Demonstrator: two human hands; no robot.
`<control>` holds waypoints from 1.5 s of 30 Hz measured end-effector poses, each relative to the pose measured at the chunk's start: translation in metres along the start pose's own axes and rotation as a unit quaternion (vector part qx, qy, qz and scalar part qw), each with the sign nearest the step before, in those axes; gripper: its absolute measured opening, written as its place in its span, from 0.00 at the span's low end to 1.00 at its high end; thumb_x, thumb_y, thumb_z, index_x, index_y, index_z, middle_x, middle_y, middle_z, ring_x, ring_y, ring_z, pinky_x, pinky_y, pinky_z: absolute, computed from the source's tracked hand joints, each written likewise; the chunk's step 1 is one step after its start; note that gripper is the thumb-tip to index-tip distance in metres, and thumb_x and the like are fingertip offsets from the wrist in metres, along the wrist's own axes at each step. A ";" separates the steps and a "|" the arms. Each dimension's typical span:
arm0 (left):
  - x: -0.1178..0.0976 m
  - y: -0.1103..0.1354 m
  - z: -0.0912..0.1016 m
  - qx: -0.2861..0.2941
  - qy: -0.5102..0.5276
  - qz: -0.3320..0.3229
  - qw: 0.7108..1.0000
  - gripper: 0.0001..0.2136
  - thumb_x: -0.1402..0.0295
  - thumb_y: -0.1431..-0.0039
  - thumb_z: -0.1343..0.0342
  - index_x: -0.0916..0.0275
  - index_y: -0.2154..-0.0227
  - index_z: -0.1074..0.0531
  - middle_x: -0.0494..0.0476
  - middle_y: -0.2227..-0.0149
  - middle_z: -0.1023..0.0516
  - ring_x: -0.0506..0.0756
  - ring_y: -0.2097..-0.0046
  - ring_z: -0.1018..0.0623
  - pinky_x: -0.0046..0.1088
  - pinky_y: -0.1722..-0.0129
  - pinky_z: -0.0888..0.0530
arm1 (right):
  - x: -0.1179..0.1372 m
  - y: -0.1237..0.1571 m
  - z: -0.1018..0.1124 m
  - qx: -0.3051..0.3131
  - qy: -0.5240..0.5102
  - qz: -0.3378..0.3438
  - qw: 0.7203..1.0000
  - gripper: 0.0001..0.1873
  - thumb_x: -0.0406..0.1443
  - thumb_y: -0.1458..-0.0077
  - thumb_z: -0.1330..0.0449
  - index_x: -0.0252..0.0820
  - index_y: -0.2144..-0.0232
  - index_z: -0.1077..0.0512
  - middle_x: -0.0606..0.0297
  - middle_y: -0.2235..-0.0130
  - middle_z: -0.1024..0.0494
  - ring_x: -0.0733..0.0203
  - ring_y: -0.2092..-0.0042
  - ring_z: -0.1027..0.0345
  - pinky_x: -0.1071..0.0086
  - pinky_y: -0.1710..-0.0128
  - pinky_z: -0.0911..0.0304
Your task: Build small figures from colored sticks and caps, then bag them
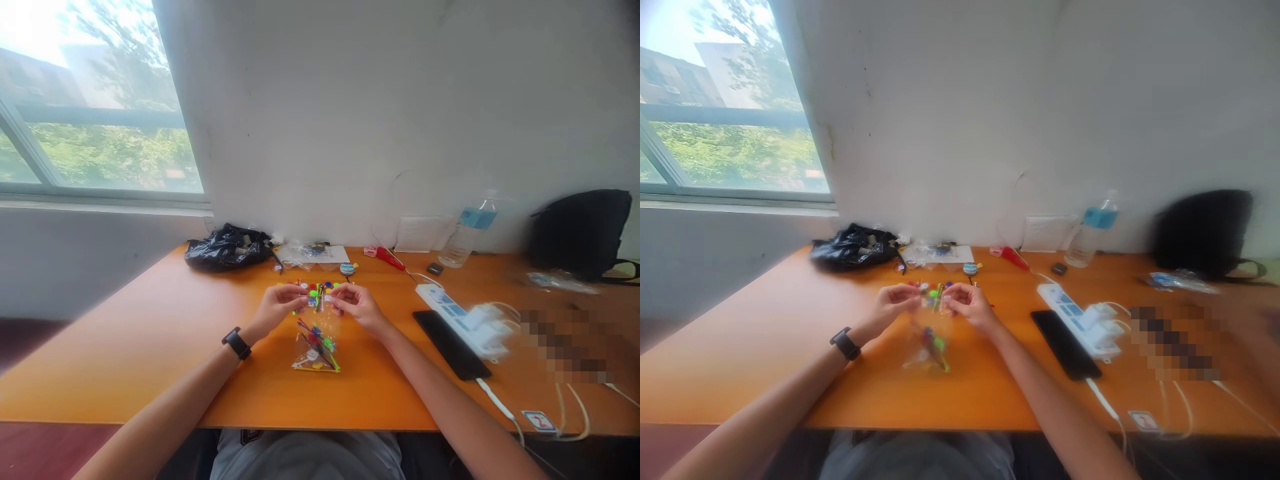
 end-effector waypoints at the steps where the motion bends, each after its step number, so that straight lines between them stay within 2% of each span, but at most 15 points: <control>1: 0.000 0.000 0.000 -0.001 0.002 0.002 1.000 0.19 0.58 0.48 0.25 0.66 0.59 0.16 0.62 0.62 0.13 0.55 0.65 0.16 0.30 0.64 0.20 | 0.000 0.000 0.000 -0.003 0.000 -0.001 1.000 0.21 0.48 0.51 0.23 0.41 0.64 0.20 0.66 0.71 0.20 0.64 0.72 0.29 0.69 0.71 0.28; 6: -0.004 0.003 -0.003 0.008 -0.007 0.008 1.000 0.18 0.57 0.46 0.26 0.66 0.59 0.16 0.62 0.64 0.13 0.55 0.66 0.17 0.30 0.65 0.20 | 0.000 0.000 -0.001 -0.020 -0.005 0.003 1.000 0.21 0.51 0.49 0.25 0.40 0.64 0.20 0.66 0.73 0.21 0.64 0.74 0.30 0.69 0.73 0.30; 12: -0.005 0.004 -0.003 0.003 -0.003 0.006 1.000 0.17 0.60 0.47 0.25 0.64 0.57 0.16 0.63 0.57 0.13 0.57 0.59 0.16 0.30 0.59 0.20 | 0.004 0.001 -0.003 -0.017 -0.006 0.014 1.000 0.21 0.50 0.49 0.25 0.41 0.63 0.20 0.65 0.71 0.20 0.63 0.71 0.27 0.68 0.70 0.29; 15: -0.004 0.003 -0.002 0.000 -0.010 0.002 1.000 0.15 0.60 0.46 0.26 0.64 0.60 0.15 0.61 0.60 0.13 0.56 0.62 0.16 0.29 0.61 0.21 | 0.004 0.001 -0.003 -0.006 -0.003 0.015 1.000 0.21 0.48 0.52 0.23 0.42 0.62 0.20 0.66 0.72 0.20 0.62 0.71 0.26 0.66 0.67 0.27; 19: 0.001 0.000 0.004 0.005 -0.026 -0.020 0.999 0.14 0.59 0.44 0.28 0.64 0.61 0.15 0.61 0.63 0.14 0.56 0.63 0.17 0.30 0.63 0.21 | 0.003 -0.001 0.001 -0.012 -0.016 0.022 1.000 0.18 0.47 0.53 0.23 0.42 0.66 0.17 0.65 0.70 0.19 0.62 0.70 0.27 0.66 0.66 0.27; 25: 0.006 -0.003 0.011 0.006 -0.019 -0.032 0.999 0.11 0.60 0.41 0.30 0.63 0.63 0.14 0.61 0.62 0.13 0.56 0.63 0.17 0.30 0.60 0.21 | 0.002 0.000 0.006 0.000 -0.023 0.029 0.999 0.11 0.44 0.48 0.26 0.44 0.66 0.13 0.60 0.69 0.16 0.60 0.69 0.27 0.65 0.66 0.30; 29: 0.003 -0.001 0.010 0.003 -0.019 -0.032 0.999 0.09 0.61 0.40 0.31 0.62 0.66 0.14 0.61 0.63 0.13 0.57 0.63 0.17 0.32 0.59 0.21 | 0.008 0.003 0.005 0.010 -0.013 0.042 0.999 0.08 0.41 0.45 0.29 0.46 0.66 0.12 0.62 0.68 0.16 0.60 0.69 0.27 0.64 0.64 0.30; 38: 0.003 0.000 0.007 -0.009 0.002 -0.011 1.000 0.10 0.61 0.41 0.32 0.63 0.64 0.14 0.59 0.66 0.14 0.55 0.65 0.18 0.30 0.61 0.21 | 0.016 0.008 0.003 0.004 -0.001 0.043 0.999 0.12 0.40 0.43 0.37 0.45 0.66 0.13 0.60 0.68 0.17 0.57 0.66 0.27 0.63 0.62 0.30; 41: 0.002 0.001 0.003 -0.017 -0.014 -0.005 1.000 0.13 0.59 0.44 0.28 0.65 0.64 0.14 0.61 0.65 0.13 0.56 0.64 0.16 0.31 0.61 0.21 | 0.014 0.008 0.002 0.003 0.029 0.053 0.998 0.13 0.44 0.41 0.34 0.43 0.66 0.13 0.60 0.68 0.17 0.57 0.66 0.27 0.63 0.61 0.30; 45: -0.002 0.002 -0.001 -0.035 -0.005 -0.013 0.999 0.16 0.60 0.49 0.24 0.64 0.62 0.15 0.62 0.61 0.12 0.59 0.61 0.14 0.32 0.61 0.19 | 0.008 0.005 0.000 -0.025 0.055 0.054 0.997 0.13 0.45 0.48 0.26 0.43 0.67 0.16 0.62 0.69 0.18 0.58 0.68 0.27 0.64 0.64 0.30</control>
Point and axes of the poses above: each hand's wrist, its own y-axis away from the middle knuckle, its own z-axis out of the back of the hand, x = y × z, the point moved 3 cm from there along -y, towards the middle knuckle
